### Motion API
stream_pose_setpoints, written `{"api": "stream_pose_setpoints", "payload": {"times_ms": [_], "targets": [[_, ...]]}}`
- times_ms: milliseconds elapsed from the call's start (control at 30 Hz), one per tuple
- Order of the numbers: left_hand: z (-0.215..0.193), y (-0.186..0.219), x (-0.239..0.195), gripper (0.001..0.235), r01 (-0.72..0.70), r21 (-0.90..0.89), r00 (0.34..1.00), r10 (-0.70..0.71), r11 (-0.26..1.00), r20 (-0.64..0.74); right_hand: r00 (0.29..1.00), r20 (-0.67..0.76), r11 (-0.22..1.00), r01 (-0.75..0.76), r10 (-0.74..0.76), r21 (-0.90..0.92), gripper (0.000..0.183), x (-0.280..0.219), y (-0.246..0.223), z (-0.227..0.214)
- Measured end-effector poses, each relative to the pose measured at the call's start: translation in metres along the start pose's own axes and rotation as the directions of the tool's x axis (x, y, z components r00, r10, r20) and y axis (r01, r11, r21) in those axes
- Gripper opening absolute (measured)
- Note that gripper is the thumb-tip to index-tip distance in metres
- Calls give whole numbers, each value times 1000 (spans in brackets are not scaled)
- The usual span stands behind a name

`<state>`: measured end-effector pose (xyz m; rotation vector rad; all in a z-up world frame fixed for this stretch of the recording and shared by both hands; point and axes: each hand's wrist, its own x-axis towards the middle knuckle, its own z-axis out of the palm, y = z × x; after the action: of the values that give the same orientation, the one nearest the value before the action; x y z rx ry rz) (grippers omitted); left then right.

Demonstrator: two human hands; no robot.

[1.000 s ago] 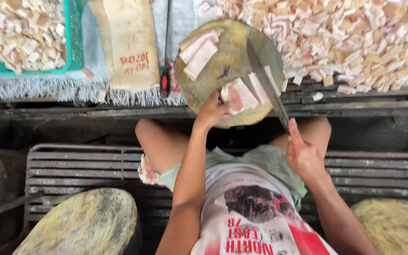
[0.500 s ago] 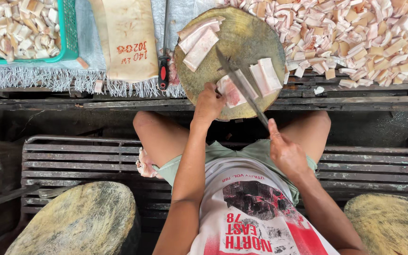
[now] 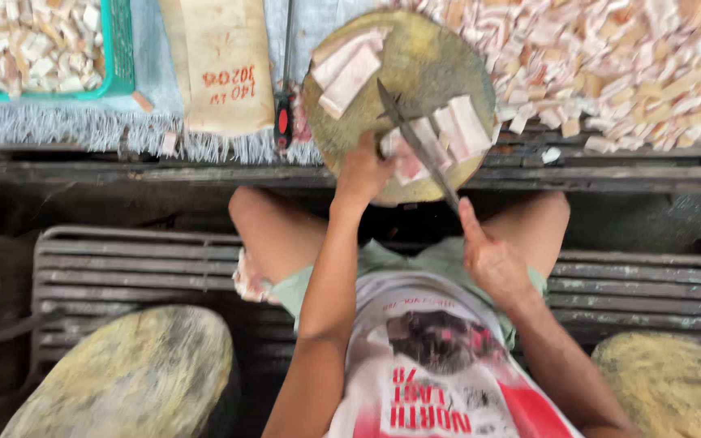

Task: The person cuts large pieces of animal hide into small strips and cubes using a large cleaver on a wooden cutting board.

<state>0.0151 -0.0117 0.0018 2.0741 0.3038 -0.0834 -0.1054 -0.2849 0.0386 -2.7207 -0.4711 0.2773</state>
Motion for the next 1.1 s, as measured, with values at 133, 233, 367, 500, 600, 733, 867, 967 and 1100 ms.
{"api": "stream_pose_setpoints", "payload": {"times_ms": [133,233,367,500,600,733,867,967,1100], "targets": [[18,9,-4,62,-108,244,983,140,964,-118,973,-197,989,136,-123,58,72,24,14,7],[23,-7,-12,38,-167,135,986,168,977,2,983,-179,978,81,-46,192,71,11,19,18],[25,-12,-34,30,-271,-42,953,274,962,127,984,-178,971,50,-8,233,64,29,24,19],[5,-4,-23,53,-272,-380,925,349,884,149,986,-132,811,-5,101,585,67,20,31,11],[-3,23,19,63,-450,-70,811,440,890,386,948,-290,751,98,129,653,70,9,33,-3],[26,81,66,100,-803,295,543,431,518,721,881,-389,745,65,270,664,61,6,44,-27],[48,114,83,143,-927,360,375,199,109,906,844,-278,600,-63,458,797,64,6,50,-28],[52,116,88,114,-939,313,332,136,139,934,838,-245,528,-59,487,847,65,7,52,-21],[51,98,93,60,-915,282,342,184,289,921,849,-215,508,-72,483,858,65,3,56,-17]]}}
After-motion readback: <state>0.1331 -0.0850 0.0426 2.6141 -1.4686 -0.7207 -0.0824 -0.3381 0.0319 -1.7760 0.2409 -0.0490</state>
